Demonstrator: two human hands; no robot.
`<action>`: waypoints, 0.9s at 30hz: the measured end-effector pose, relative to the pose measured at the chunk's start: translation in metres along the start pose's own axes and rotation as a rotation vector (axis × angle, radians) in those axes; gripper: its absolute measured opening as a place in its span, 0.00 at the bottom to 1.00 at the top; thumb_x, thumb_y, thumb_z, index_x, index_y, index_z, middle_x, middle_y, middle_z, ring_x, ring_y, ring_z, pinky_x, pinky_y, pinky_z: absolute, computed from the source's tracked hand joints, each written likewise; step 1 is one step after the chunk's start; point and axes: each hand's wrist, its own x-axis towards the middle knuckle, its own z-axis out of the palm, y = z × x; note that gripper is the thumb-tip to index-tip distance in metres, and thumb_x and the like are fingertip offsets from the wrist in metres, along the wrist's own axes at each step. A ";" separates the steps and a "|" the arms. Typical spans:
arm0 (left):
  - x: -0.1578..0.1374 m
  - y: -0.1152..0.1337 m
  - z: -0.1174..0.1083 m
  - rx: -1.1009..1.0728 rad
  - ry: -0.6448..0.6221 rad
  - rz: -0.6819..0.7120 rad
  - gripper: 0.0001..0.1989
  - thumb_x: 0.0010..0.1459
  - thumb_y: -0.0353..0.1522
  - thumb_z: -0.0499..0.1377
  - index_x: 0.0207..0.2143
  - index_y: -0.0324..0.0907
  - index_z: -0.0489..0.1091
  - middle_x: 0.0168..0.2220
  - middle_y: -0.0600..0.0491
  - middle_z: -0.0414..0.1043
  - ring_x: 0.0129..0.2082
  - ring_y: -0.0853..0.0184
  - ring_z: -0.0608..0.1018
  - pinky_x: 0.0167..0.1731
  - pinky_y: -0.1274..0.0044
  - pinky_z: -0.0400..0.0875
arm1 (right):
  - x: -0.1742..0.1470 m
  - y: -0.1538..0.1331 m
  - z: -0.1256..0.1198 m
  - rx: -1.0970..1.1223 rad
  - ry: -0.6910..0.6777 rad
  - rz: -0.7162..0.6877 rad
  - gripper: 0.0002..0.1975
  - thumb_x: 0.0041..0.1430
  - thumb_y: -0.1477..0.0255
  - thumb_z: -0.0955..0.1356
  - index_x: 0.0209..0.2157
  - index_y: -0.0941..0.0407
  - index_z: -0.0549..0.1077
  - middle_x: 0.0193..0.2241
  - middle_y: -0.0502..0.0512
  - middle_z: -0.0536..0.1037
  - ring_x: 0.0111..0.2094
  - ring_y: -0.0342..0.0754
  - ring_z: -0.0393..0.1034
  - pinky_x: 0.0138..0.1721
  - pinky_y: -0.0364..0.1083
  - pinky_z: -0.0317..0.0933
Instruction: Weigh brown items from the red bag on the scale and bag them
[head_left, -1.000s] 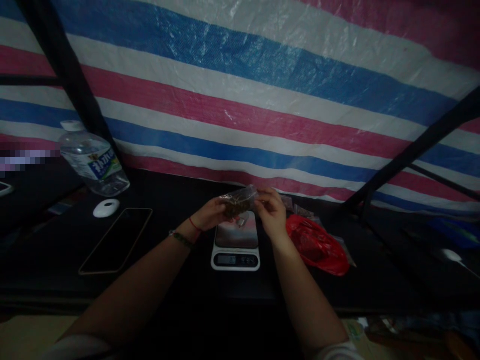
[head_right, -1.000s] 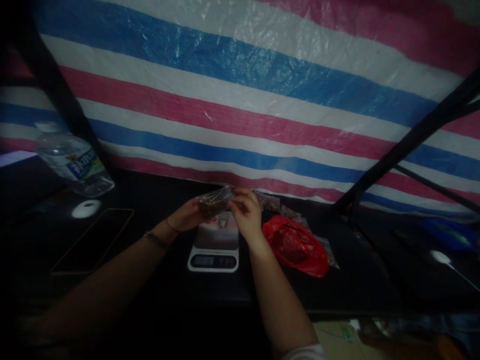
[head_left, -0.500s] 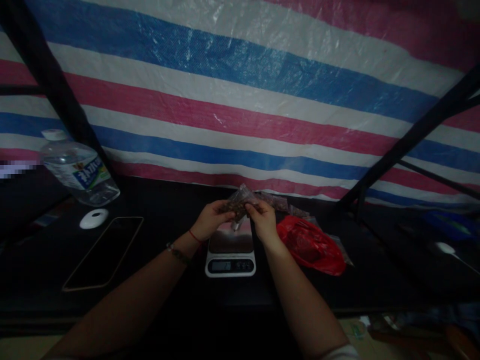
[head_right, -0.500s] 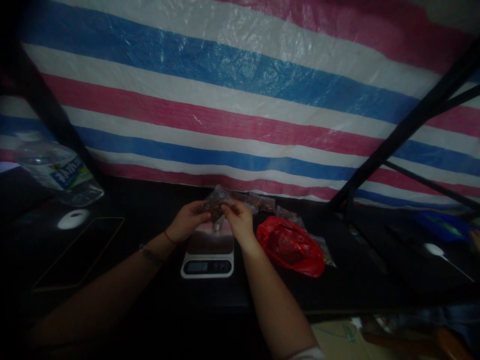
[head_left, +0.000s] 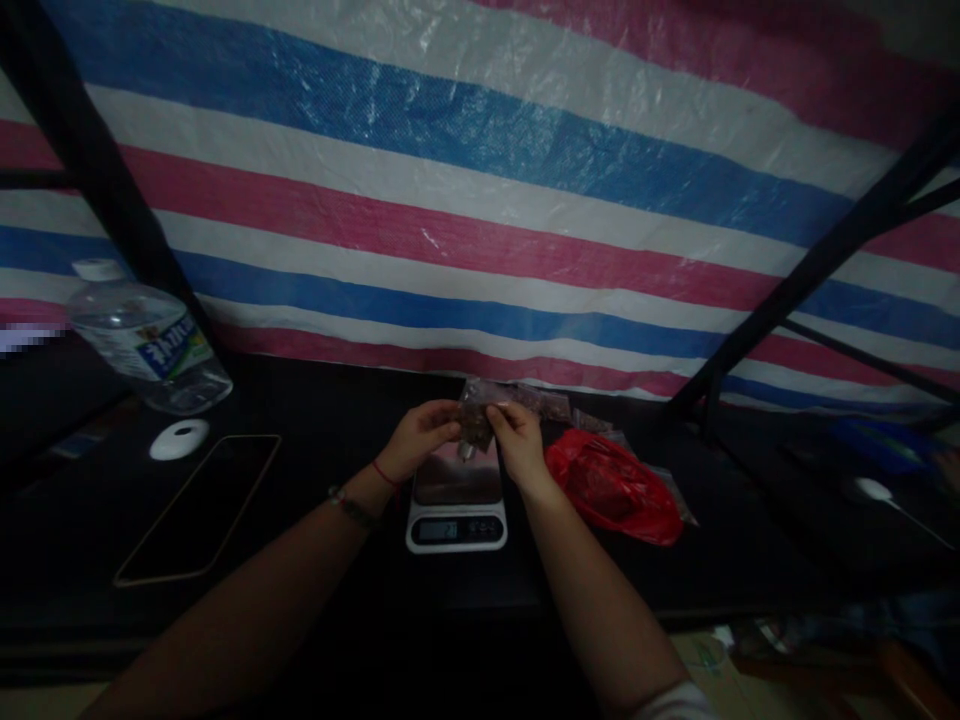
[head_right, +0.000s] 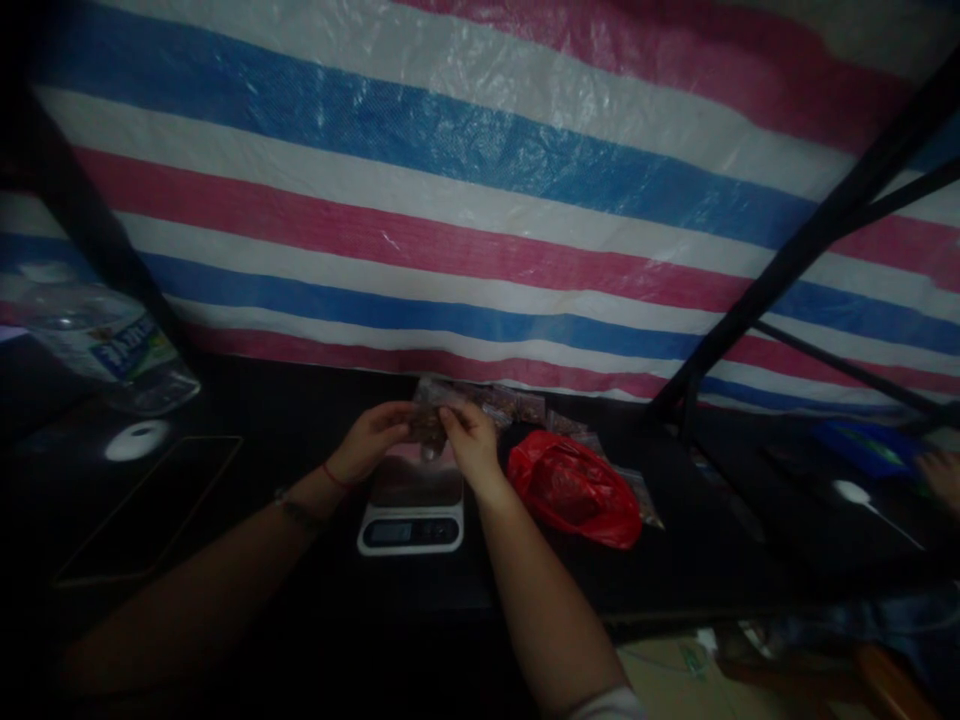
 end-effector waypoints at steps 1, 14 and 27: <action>-0.001 0.001 0.001 0.015 -0.002 0.007 0.22 0.40 0.40 0.70 0.36 0.38 0.74 0.34 0.49 0.77 0.32 0.64 0.77 0.34 0.73 0.73 | 0.000 -0.001 0.000 -0.014 -0.032 -0.012 0.08 0.55 0.66 0.68 0.32 0.54 0.77 0.30 0.52 0.79 0.33 0.48 0.73 0.39 0.47 0.66; -0.001 0.001 0.000 0.162 0.111 0.082 0.15 0.43 0.41 0.68 0.29 0.39 0.75 0.28 0.51 0.76 0.28 0.66 0.75 0.33 0.74 0.70 | -0.004 -0.012 0.003 -0.017 -0.033 -0.031 0.07 0.55 0.67 0.68 0.30 0.54 0.77 0.29 0.52 0.78 0.31 0.47 0.72 0.36 0.46 0.66; 0.001 0.000 -0.002 0.149 0.179 0.125 0.13 0.43 0.40 0.68 0.26 0.40 0.72 0.26 0.54 0.73 0.27 0.68 0.73 0.32 0.76 0.68 | -0.007 -0.008 0.005 -0.005 0.030 0.008 0.06 0.52 0.66 0.70 0.28 0.55 0.75 0.26 0.50 0.76 0.28 0.46 0.70 0.32 0.44 0.64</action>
